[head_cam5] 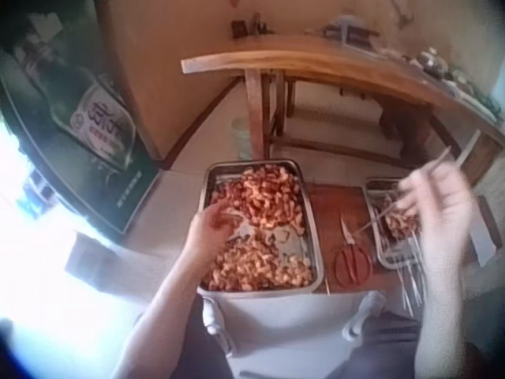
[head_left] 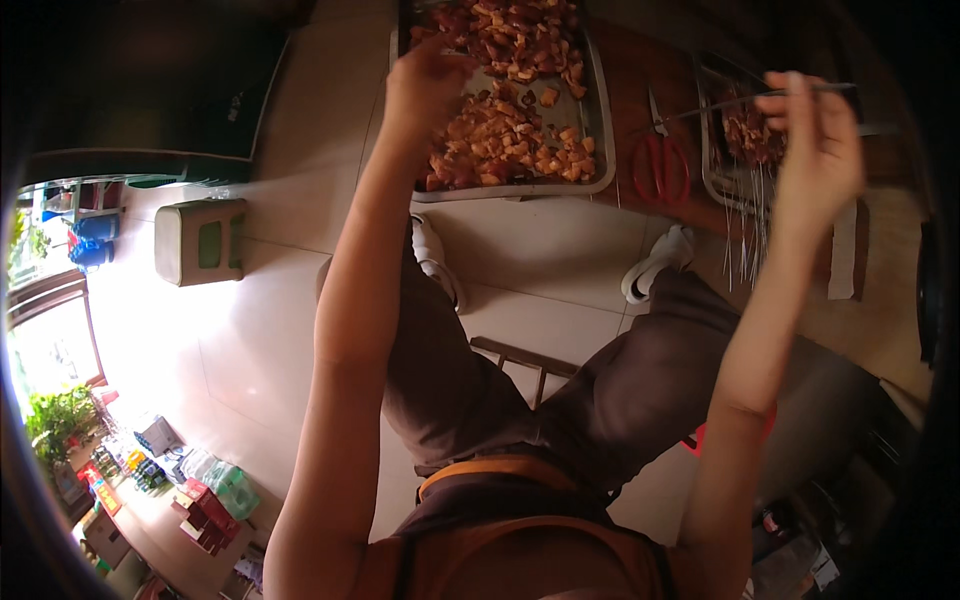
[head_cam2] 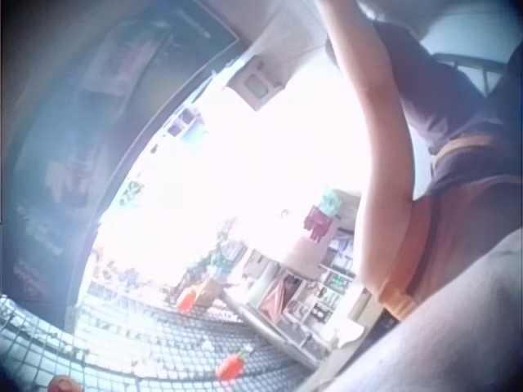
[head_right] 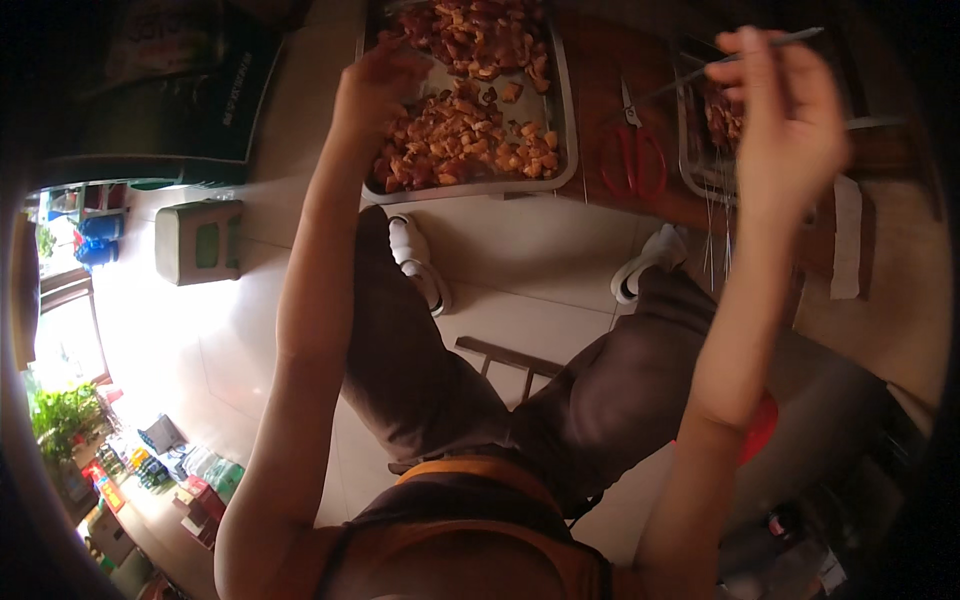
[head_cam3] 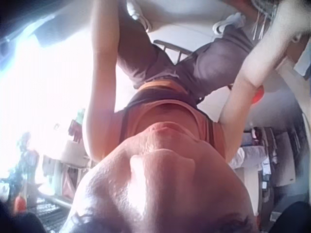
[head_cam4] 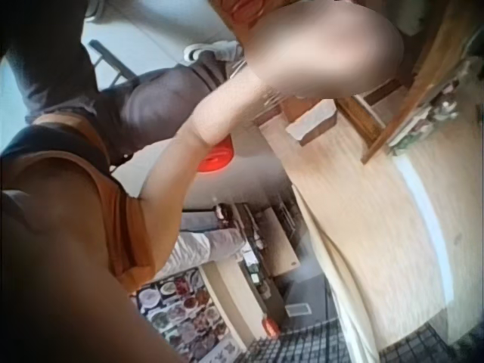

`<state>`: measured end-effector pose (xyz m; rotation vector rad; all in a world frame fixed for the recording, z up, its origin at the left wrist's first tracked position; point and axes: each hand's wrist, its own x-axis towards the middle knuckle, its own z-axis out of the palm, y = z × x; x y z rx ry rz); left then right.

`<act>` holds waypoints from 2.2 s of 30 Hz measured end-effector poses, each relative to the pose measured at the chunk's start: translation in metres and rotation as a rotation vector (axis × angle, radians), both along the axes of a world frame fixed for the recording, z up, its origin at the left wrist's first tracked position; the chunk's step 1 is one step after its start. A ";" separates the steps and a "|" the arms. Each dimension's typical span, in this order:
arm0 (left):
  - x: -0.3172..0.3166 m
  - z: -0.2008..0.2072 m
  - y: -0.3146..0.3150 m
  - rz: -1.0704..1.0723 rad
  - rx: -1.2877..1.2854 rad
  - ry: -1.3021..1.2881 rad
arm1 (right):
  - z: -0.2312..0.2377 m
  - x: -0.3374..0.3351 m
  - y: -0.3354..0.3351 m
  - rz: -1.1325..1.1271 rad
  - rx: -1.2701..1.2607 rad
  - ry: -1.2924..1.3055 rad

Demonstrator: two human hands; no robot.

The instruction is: The person threads pieces of marinated meat onto metal skewers from a tray. They occasionally use scissors to trim pieces and place the completed skewers into a second tray.

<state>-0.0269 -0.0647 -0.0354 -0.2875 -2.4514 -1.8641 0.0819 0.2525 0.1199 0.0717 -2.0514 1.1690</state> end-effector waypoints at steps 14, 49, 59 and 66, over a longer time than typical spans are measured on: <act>0.028 -0.015 0.133 -0.056 -0.951 0.441 | -0.102 0.040 -0.033 0.058 -0.098 -0.405; 0.029 0.043 0.077 -0.237 0.609 -0.355 | -0.117 0.083 -0.034 0.131 -0.039 -0.607; 0.032 0.050 0.070 -0.281 0.675 -0.464 | -0.120 0.081 -0.037 0.130 0.064 -0.511; 0.029 0.047 0.064 -0.297 0.709 -0.531 | -0.121 0.079 -0.037 0.175 0.043 -0.526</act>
